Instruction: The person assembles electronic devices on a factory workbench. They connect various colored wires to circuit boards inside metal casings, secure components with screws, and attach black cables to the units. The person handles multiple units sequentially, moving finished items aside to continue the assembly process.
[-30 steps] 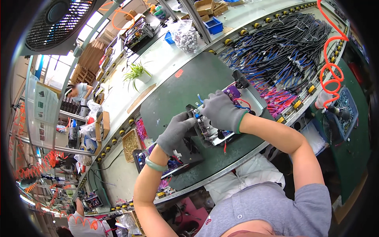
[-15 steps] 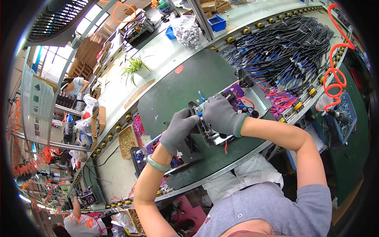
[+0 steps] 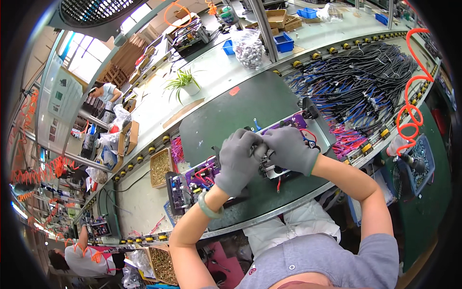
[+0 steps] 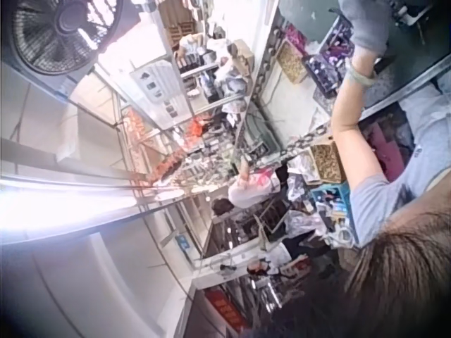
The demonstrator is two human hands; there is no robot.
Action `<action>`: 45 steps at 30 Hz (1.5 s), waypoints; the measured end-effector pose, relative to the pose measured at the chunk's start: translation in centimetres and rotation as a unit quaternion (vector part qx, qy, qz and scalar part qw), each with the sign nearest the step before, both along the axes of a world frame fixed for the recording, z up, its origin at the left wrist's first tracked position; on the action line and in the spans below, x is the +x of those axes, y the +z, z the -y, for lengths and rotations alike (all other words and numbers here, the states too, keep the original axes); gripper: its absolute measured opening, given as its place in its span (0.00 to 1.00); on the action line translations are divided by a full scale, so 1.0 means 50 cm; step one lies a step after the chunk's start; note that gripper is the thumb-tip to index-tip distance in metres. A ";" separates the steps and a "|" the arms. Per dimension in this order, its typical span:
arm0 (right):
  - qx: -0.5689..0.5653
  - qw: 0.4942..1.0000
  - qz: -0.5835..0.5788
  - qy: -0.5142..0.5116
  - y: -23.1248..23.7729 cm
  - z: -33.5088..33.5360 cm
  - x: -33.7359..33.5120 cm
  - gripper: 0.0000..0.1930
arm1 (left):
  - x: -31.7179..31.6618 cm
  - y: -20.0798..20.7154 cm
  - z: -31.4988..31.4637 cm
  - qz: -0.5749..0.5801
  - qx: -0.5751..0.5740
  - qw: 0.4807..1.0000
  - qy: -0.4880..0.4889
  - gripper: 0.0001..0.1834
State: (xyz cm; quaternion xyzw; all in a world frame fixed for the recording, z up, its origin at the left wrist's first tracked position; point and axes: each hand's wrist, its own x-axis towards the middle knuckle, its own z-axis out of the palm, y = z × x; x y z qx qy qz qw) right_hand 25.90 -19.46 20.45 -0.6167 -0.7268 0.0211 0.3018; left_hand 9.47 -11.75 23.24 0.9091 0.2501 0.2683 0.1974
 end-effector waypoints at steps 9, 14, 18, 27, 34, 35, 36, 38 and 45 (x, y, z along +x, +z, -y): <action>-0.280 0.873 -0.392 0.081 0.011 -0.029 0.053 0.13 | -0.027 -0.018 -0.030 0.004 -0.066 0.998 0.002 0.17; -0.254 0.945 -0.203 0.020 -0.004 -0.062 0.049 0.14 | -0.047 -0.020 -0.010 -0.132 -0.049 0.987 0.072 0.30; -0.307 0.923 -0.230 0.036 0.019 -0.071 0.043 0.13 | -0.033 0.002 -0.015 -0.318 -0.104 0.941 0.045 0.29; -0.406 0.854 -0.312 0.094 0.016 -0.098 0.054 0.11 | -0.037 -0.004 -0.011 -0.351 -0.115 0.929 0.034 0.29; -0.335 0.928 -0.157 0.044 0.036 -0.084 0.026 0.13 | -0.031 -0.006 -0.007 -0.341 -0.109 0.931 0.068 0.28; -0.336 0.929 -0.147 0.059 0.039 -0.089 0.032 0.12 | -0.044 -0.019 -0.008 -0.284 -0.098 0.952 0.056 0.28; -0.264 0.959 -0.082 0.059 0.040 -0.085 0.047 0.11 | -0.054 -0.022 -0.002 -0.207 -0.089 0.973 0.047 0.28; -0.120 0.990 -0.066 0.027 0.071 -0.071 0.099 0.10 | -0.086 -0.005 -0.006 -0.062 0.015 0.997 0.032 0.27; -0.052 0.978 -0.120 -0.164 0.015 0.024 0.290 0.19 | -0.390 -0.010 -0.085 0.018 0.110 0.936 0.335 0.22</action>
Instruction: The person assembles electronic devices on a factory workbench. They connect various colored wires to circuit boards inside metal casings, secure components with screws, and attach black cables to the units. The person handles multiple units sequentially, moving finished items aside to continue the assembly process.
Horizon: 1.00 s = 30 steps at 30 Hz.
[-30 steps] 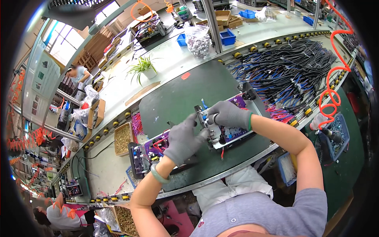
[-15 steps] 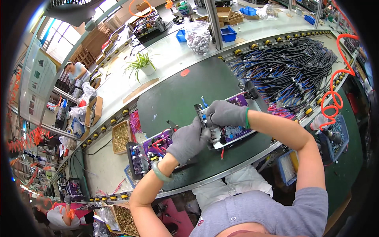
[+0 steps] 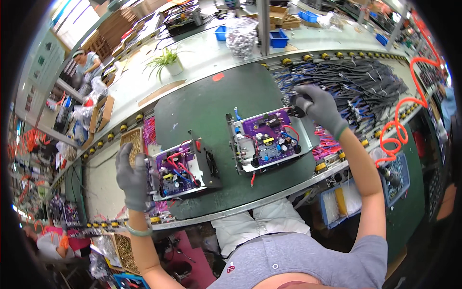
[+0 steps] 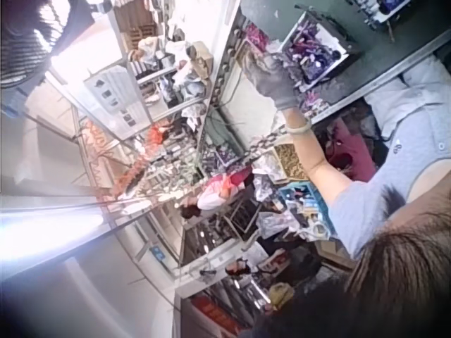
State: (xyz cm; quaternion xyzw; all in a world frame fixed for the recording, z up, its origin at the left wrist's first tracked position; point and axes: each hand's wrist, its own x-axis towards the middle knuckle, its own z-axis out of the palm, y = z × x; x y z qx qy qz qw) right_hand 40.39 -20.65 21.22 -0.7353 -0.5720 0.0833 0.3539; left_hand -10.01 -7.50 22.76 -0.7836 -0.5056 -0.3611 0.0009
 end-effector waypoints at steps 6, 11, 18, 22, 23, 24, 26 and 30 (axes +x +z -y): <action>-0.001 0.983 -0.175 0.046 -0.068 -0.015 -0.012 0.22 | -0.160 -0.066 0.032 0.339 -0.522 0.780 0.066 0.31; 0.017 0.981 -0.176 0.085 -0.116 -0.005 0.065 0.20 | -0.146 -0.306 -0.008 0.505 -0.471 0.714 -0.115 0.27; -0.032 0.997 -0.045 0.047 -0.087 -0.001 0.110 0.20 | -0.086 -0.286 0.063 0.640 -0.449 0.557 -0.279 0.28; -0.045 0.991 -0.125 0.011 -0.103 0.035 0.257 0.21 | 0.052 -0.284 0.137 0.636 -0.447 0.591 -0.215 0.33; 0.027 0.981 -0.191 -0.022 -0.112 0.042 0.256 0.19 | 0.068 -0.304 0.159 0.620 -0.460 0.601 -0.207 0.34; 0.001 0.981 -0.196 -0.013 -0.117 0.055 0.291 0.18 | 0.082 -0.322 0.183 0.604 -0.472 0.611 -0.198 0.34; -0.052 0.978 -0.202 -0.001 -0.129 0.080 0.421 0.17 | 0.143 -0.361 0.231 0.540 -0.442 0.693 -0.182 0.36; -0.073 0.992 -0.095 -0.037 -0.116 0.117 0.562 0.16 | 0.209 -0.383 0.267 0.496 -0.399 0.746 -0.195 0.34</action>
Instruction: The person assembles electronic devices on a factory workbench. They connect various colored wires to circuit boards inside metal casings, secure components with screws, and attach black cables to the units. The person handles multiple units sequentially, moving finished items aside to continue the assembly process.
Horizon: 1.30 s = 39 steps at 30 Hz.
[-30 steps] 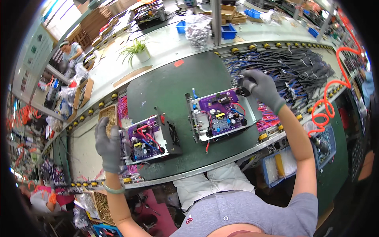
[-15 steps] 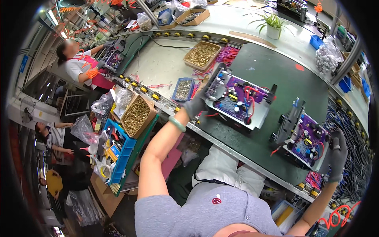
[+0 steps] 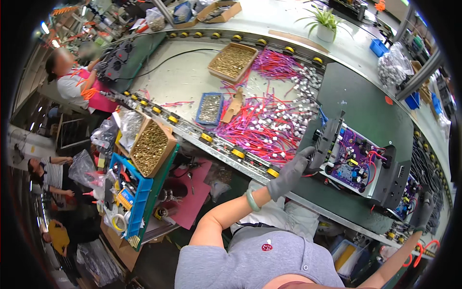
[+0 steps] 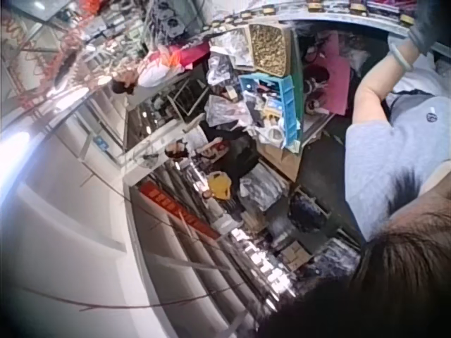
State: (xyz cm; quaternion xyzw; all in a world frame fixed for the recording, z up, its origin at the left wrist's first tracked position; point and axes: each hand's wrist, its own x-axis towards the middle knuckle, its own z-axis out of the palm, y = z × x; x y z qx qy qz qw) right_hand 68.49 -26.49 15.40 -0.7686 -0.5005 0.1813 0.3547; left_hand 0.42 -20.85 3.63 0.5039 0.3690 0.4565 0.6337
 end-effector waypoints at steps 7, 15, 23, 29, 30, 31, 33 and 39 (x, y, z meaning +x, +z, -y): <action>0.059 0.997 -0.049 -0.032 -0.035 0.049 0.131 0.16 | -0.141 -0.072 -0.142 -0.251 0.072 0.957 0.123 0.15; 0.032 0.999 0.038 0.012 -0.035 0.035 0.120 0.17 | -0.297 -0.084 -0.417 -0.549 -0.019 0.814 0.187 0.14; 0.012 0.994 0.093 -0.063 -0.013 0.038 0.044 0.18 | -0.157 -0.051 -0.465 -0.676 -0.027 0.732 0.085 0.24; 0.022 0.993 0.094 -0.069 -0.014 0.037 0.023 0.17 | -0.112 -0.074 -0.471 -0.664 0.095 0.733 0.116 0.26; 0.023 0.992 0.100 -0.067 -0.007 0.038 0.012 0.17 | -0.092 -0.070 -0.484 -0.666 0.103 0.732 0.102 0.25; 0.028 0.991 0.109 -0.070 -0.001 0.036 -0.006 0.16 | -0.078 -0.068 -0.496 -0.668 0.112 0.731 0.088 0.25; 0.019 0.992 0.106 -0.072 0.010 0.031 -0.037 0.16 | -0.045 -0.069 -0.509 -0.677 0.098 0.724 0.088 0.23; 0.032 0.991 0.119 -0.054 0.039 -0.004 -0.075 0.16 | -0.045 -0.129 -0.588 -0.673 -0.010 0.739 0.004 0.18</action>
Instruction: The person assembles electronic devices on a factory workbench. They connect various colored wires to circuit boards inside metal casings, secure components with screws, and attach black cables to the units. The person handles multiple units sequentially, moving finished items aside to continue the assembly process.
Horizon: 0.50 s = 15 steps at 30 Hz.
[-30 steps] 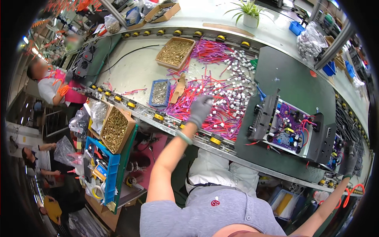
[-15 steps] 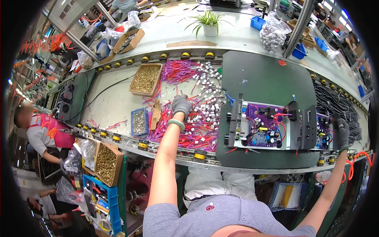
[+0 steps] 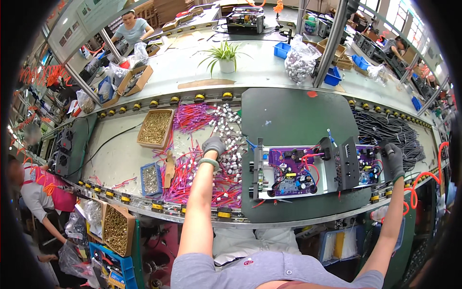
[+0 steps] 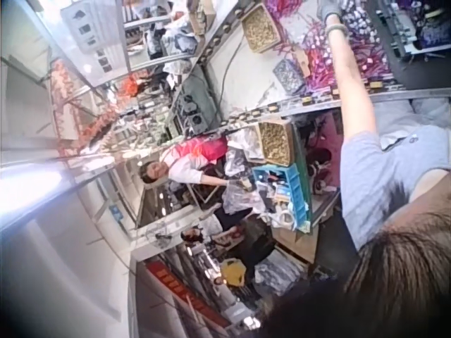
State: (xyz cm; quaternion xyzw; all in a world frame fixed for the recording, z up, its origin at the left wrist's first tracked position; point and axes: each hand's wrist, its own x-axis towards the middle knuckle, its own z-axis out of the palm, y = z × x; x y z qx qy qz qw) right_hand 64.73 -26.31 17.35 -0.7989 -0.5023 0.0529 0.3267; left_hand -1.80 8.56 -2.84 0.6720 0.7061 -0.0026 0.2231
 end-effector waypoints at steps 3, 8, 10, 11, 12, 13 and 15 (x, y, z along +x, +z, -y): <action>0.002 1.000 0.025 -0.008 0.002 0.021 -0.018 0.16 | -0.045 0.049 0.022 0.141 0.032 0.989 -0.030 0.17; -0.005 0.998 0.054 0.006 0.029 -0.001 -0.147 0.14 | -0.188 0.144 0.100 0.569 0.002 0.818 0.083 0.19; 0.006 0.999 0.046 0.015 0.039 -0.007 -0.200 0.14 | -0.214 0.202 0.137 0.631 0.008 0.772 0.076 0.15; 0.012 0.999 0.042 0.022 0.034 -0.014 -0.218 0.14 | -0.228 0.224 0.153 0.684 -0.001 0.725 0.080 0.14; 0.042 0.998 0.047 0.025 0.019 -0.019 -0.229 0.13 | -0.236 0.254 0.170 0.702 0.002 0.709 0.069 0.12; 0.025 0.998 0.052 0.026 0.023 -0.028 -0.252 0.12 | -0.242 0.284 0.184 0.720 0.003 0.692 0.058 0.11; -0.010 0.998 0.063 0.023 0.043 -0.033 -0.308 0.12 | -0.234 0.366 0.220 0.723 0.006 0.689 0.056 0.11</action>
